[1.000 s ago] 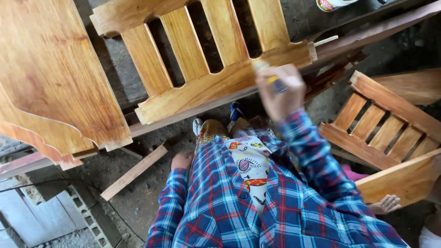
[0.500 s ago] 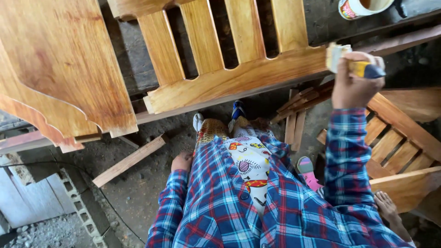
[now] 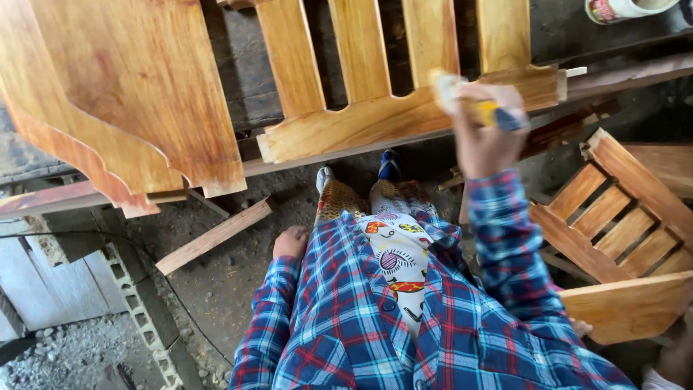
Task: The person applies a finish to a wooden chair back using a brush. They repeatedly dip the brush into a container of liquid and spread it evenly across the slats and frame of the chair back.
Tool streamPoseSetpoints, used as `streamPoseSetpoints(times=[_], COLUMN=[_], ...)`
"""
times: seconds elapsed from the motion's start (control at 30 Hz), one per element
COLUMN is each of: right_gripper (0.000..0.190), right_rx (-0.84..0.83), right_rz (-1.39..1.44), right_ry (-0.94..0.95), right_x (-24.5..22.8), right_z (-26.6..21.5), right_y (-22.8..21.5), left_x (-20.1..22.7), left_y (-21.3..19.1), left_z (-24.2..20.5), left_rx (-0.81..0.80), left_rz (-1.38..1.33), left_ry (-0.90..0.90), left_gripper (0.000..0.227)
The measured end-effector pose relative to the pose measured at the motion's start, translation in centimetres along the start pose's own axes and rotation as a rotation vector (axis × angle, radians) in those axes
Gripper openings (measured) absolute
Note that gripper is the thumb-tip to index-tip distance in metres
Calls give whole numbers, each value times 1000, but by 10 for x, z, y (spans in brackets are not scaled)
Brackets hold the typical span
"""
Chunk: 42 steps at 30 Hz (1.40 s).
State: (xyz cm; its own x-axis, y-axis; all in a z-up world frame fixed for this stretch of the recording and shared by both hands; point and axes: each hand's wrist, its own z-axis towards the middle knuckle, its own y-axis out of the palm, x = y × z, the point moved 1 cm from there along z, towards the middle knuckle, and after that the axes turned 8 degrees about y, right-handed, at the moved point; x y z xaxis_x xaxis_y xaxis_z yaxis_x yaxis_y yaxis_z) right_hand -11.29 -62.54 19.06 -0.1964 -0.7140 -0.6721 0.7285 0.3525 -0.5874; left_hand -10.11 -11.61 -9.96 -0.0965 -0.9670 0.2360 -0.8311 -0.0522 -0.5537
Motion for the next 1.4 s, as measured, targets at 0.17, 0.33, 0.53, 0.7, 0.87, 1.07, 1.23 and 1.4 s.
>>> streamPoseSetpoints(times=[0.17, 0.33, 0.53, 0.7, 0.87, 1.07, 1.23, 1.4], right_gripper=[50, 7, 35, 3, 12, 8, 15, 11], right_rx=[292, 279, 23, -55, 186, 410, 155, 125], right_rz=[-28, -160, -202, -5, -100, -204, -327, -36], right_ry=[402, 145, 95, 107, 174, 290, 128, 223], right_x=[94, 78, -32, -84, -21, 44, -49, -88], right_z=[-5, -5, -20, -28, -28, -51, -70, -80], right_y=[-49, -50, 14, 28, -13, -25, 27, 52], left_x=[10, -1, 3, -26, -9, -26, -52, -76], left_y=[-47, -70, -102, -96, -134, -153, -150, -130], left_z=[-34, -48, -48, -10, -16, -16, -9, 24], left_rx=[-2, -68, -93, -54, -90, -97, -66, -69], left_rz=[-162, -192, -204, -158, -160, -76, -50, 151], left_ry=[30, -25, -73, 52, 37, 105, 134, 184], left_gripper=[38, 38, 39, 39, 39, 37, 36, 38])
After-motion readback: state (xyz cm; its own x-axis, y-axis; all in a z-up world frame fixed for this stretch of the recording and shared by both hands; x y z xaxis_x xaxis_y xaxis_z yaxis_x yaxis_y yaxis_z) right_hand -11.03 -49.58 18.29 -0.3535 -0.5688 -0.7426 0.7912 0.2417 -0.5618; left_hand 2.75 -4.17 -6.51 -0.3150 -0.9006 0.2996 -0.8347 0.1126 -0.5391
